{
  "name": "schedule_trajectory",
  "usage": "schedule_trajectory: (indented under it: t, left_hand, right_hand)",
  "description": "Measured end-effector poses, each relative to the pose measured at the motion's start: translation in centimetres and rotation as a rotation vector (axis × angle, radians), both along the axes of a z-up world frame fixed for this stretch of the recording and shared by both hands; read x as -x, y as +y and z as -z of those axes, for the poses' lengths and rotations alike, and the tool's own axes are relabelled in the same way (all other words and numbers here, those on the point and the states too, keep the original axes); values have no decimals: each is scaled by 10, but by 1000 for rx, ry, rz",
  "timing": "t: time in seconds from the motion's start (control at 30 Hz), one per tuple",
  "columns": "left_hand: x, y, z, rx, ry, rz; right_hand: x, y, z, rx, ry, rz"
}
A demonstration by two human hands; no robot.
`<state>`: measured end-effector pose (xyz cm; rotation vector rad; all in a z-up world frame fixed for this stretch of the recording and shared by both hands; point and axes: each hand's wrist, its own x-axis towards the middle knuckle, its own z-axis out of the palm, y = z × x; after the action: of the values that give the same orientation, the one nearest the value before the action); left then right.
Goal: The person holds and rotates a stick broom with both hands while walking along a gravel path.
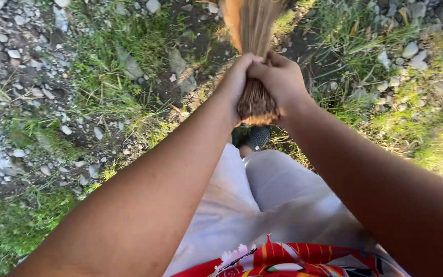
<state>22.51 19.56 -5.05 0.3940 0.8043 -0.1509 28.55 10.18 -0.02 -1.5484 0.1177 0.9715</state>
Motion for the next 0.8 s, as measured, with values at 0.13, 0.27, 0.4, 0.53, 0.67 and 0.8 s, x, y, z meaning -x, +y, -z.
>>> schedule_trajectory:
  t: [0.13,0.27,0.4,0.53,0.67,0.8]
  left_hand:
    - [23,-8,-27,47,-117,-16]
    - [26,-35,-49,-56,33,-150]
    - [48,-66,-64,-225,593,-365]
    - [83,-94,-49,-158,517,-317]
    - [96,-100,-39,-75,319,-253]
    - [97,-91,-37,-1,116,-206]
  right_hand:
    - [23,-4,-26,7,-188,-34]
    - [18,-13,-53,-69,167,-153]
    - [17,-37,-3,60,520,-468]
    - [37,-56,54,-37,726,-546]
    - [57,-68,-11,-132,412,-513]
    - [72,-64,-26,30,-23,-273]
